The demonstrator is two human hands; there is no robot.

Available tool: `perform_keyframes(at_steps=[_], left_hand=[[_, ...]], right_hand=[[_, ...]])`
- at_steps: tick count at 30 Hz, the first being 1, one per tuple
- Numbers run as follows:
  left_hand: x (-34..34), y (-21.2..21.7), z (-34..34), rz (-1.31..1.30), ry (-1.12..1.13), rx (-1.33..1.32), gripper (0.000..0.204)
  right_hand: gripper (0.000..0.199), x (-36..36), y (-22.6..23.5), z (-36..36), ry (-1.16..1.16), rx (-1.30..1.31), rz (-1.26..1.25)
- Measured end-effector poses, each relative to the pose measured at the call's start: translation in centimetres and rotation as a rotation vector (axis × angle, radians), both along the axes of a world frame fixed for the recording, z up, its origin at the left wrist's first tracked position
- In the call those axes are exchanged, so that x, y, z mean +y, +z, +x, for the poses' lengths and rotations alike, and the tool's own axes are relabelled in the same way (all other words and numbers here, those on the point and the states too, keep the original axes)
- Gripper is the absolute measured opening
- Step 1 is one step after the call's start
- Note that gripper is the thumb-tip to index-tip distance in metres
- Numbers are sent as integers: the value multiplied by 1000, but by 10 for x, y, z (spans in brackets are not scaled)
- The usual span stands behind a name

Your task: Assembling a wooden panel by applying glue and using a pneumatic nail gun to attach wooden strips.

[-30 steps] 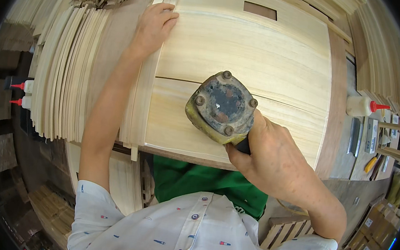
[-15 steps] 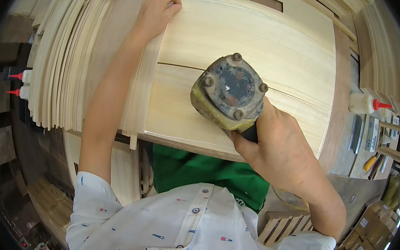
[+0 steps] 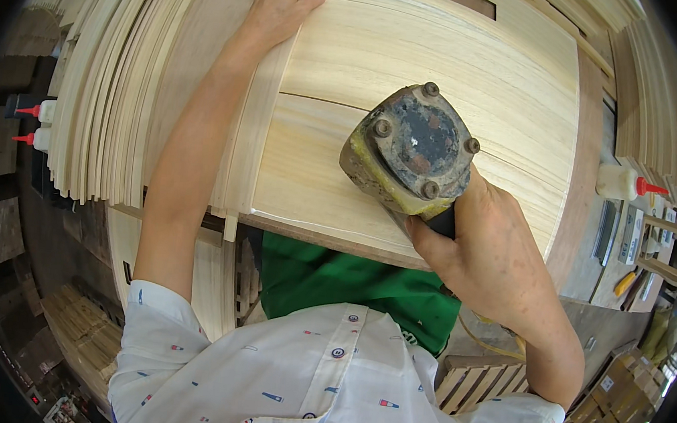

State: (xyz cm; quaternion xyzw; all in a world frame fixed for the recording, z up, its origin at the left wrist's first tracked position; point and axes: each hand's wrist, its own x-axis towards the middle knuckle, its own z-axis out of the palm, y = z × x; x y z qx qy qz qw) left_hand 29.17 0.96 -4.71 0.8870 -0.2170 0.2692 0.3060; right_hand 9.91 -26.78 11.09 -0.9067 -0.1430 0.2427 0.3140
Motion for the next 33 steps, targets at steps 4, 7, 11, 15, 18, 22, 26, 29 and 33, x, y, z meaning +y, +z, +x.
perform_keyframes(at_steps=[4,7,11,15,18,22,26,29,33], left_hand=[[-1,1,0,-19,-6,21,11],[1,0,1,9,7,41,14],[6,-4,4,156,52,62,16],[4,-1,3,132,65,59,15],[9,1,-3,61,52,176,19],[43,2,-22,-216,124,270,42],[60,-2,-31,-207,188,395,60],[59,-4,-29,-126,127,379,63],[50,-2,-30,-129,151,389,66]], right_hand=[[34,1,1,1,-6,30,-13],[34,0,1,1,-3,18,2],[35,1,2,1,-2,-3,19],[36,2,6,4,-20,54,28],[34,0,12,10,-57,135,2],[29,-13,23,29,-205,139,48],[25,-1,38,80,-210,-95,96],[26,22,41,130,-172,-165,138],[28,56,31,191,-129,-281,210]])
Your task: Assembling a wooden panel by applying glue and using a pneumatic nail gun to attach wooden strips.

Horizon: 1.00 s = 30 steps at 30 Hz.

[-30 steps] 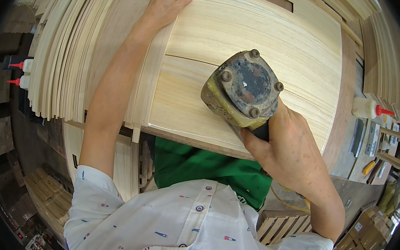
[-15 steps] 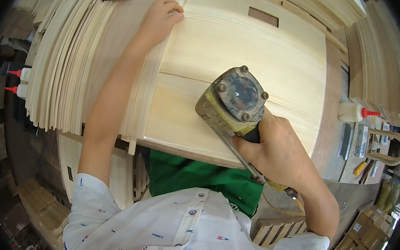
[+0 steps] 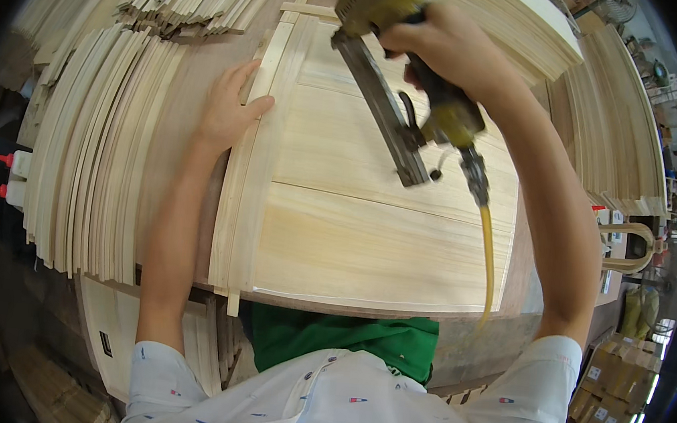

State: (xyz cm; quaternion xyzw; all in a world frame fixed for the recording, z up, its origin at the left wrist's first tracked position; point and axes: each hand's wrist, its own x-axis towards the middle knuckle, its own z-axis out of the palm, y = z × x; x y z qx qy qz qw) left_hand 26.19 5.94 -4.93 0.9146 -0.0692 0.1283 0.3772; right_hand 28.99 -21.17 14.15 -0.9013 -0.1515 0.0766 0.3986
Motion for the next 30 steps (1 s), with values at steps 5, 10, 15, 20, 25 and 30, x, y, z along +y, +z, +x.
perform_keyframes(at_steps=[5,10,15,20,25,30], left_hand=[[3,2,-2,35,55,-10,67],[-1,1,1,5,66,1,67],[-3,0,3,-4,68,6,67],[-1,3,1,-12,63,0,66],[-2,-2,1,44,89,5,67],[1,-8,3,33,73,-10,68]], right_hand=[[21,52,-13,56,-35,66,-74],[19,61,-33,86,-29,209,-4],[18,65,-42,91,-53,195,-27],[18,68,-22,61,-53,164,-52],[21,71,-16,27,-6,135,-296],[22,71,-5,5,-24,203,-286]])
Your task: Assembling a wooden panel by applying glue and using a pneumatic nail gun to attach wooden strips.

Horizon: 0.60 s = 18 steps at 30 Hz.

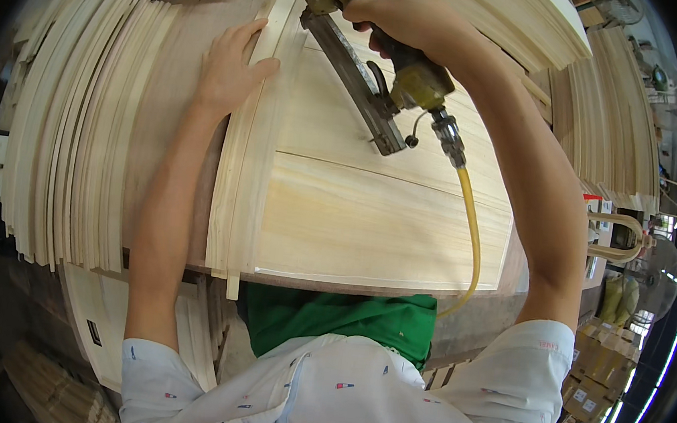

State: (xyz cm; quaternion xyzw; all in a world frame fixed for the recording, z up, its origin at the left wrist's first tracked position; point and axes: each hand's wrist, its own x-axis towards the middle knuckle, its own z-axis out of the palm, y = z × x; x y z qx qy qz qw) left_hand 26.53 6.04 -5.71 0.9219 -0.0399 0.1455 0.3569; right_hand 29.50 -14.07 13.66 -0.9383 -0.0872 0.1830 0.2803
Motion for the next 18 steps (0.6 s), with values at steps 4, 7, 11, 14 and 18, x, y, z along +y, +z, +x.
perform_keyframes(at_steps=[4,7,11,14,18], left_hand=[[-3,1,1,8,7,-19,67],[-1,2,1,11,7,-12,67],[-2,2,1,-28,-8,-30,67],[-2,3,0,-27,-6,-22,65],[-1,-4,2,-31,-5,-8,67]], right_hand=[[24,-11,-17,-21,78,-46,108],[25,-10,-26,-29,52,-68,101],[26,-14,-12,-50,65,-35,74],[26,-16,-16,-63,92,19,127],[25,-13,-17,-74,96,25,88]])
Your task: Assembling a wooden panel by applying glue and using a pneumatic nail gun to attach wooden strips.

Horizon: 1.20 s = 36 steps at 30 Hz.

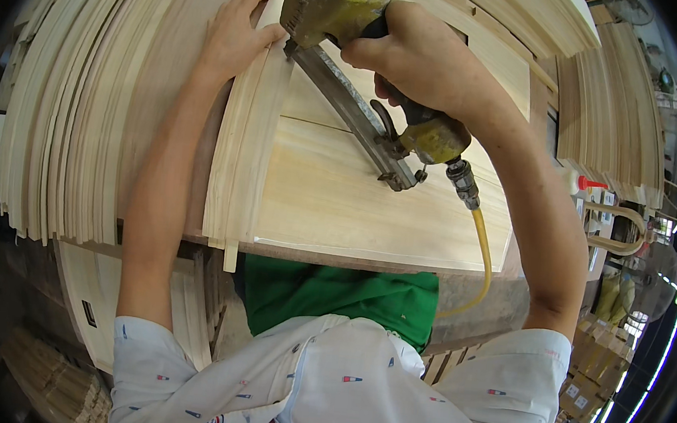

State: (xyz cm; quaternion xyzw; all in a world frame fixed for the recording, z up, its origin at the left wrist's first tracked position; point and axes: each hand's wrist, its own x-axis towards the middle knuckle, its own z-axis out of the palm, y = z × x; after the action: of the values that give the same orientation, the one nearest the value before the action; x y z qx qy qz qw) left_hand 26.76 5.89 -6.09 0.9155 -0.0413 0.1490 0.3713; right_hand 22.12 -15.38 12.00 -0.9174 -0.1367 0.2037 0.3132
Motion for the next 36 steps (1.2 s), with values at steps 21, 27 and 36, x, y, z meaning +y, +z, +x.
perform_keyframes(at_steps=[21,27,36], left_hand=[[2,12,1,-65,-69,-101,61],[5,10,1,-145,-121,-174,62],[-1,8,7,-86,-91,-189,53]], right_hand=[[32,-5,3,-68,90,62,-41],[32,-6,6,-89,143,102,-33],[34,-17,5,-104,210,-4,97]])
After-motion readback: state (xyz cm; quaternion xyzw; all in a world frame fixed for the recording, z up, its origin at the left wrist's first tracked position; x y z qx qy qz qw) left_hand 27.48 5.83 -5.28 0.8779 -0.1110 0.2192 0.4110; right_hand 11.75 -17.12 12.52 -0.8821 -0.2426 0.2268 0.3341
